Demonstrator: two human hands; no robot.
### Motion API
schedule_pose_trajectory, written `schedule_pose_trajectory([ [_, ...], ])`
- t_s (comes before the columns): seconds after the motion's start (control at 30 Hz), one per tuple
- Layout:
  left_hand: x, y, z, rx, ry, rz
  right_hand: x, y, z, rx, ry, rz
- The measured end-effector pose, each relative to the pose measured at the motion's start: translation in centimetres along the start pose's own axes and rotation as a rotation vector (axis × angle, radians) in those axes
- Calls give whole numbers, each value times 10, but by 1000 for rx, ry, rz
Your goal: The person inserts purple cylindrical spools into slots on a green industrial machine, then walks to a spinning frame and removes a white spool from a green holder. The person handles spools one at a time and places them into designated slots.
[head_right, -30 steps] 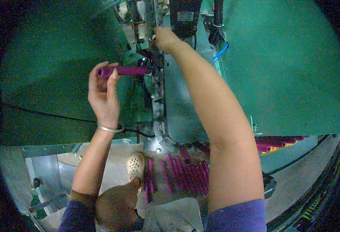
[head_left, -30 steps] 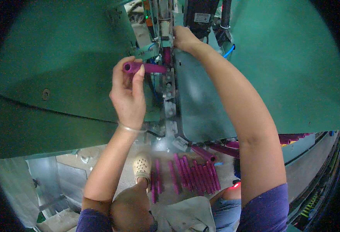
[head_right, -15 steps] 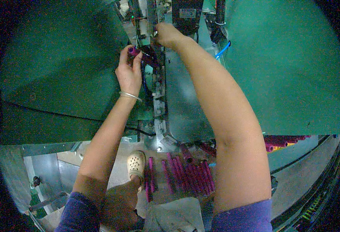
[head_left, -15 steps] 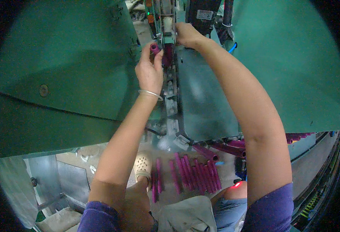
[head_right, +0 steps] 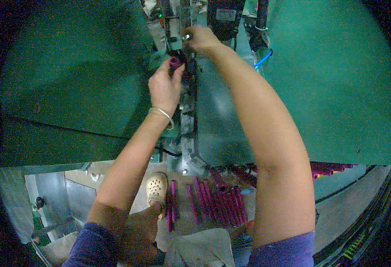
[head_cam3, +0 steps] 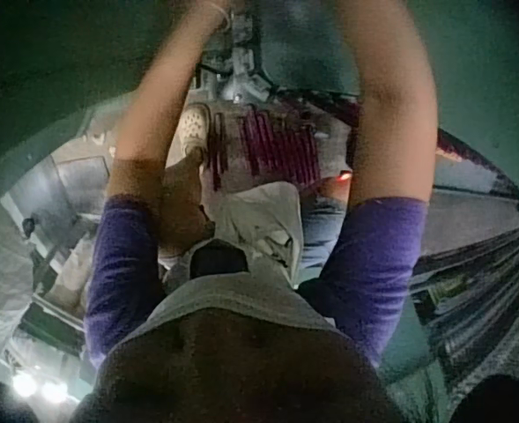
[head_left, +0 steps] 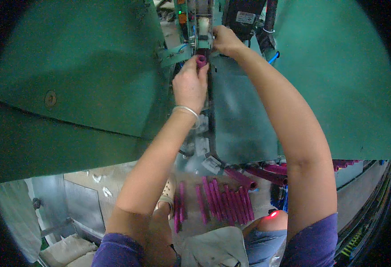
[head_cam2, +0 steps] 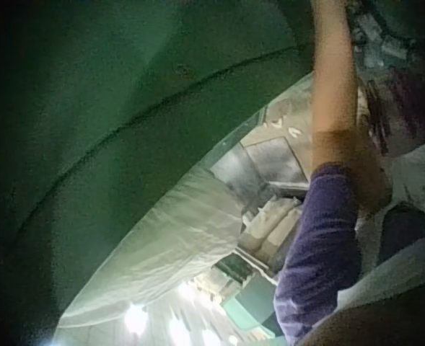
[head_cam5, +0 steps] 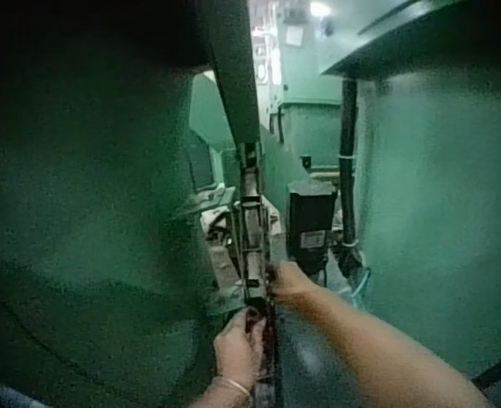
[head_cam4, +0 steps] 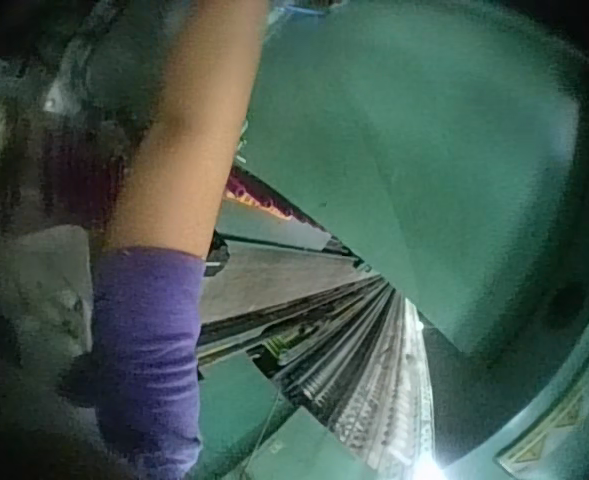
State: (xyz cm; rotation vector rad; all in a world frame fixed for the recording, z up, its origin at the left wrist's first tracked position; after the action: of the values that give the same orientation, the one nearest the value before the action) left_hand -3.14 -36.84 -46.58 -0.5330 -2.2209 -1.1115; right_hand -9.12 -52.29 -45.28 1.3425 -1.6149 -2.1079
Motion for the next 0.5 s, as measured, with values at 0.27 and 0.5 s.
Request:
schedule_pose_trajectory([
  [0.27, -35, -26, 8, 153, 388, 361, -2, 4, 1, 82, 72, -58],
  [0.5, -41, -26, -4, 16, 137, 258, 6, 0, 1, 92, 79, -88],
])
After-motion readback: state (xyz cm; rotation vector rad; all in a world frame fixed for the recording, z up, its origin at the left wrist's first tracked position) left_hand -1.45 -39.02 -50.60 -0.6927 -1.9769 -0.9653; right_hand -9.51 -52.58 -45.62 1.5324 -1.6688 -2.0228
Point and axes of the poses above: each hand's wrist, its own z-axis away from the middle knuckle, its own y-axis out of the back of the hand, x = y × z, the point moved 6 cm from there along -z, towards the middle knuckle, and after that the axes turned 11 degrees about -x, right-handed, at the moved point
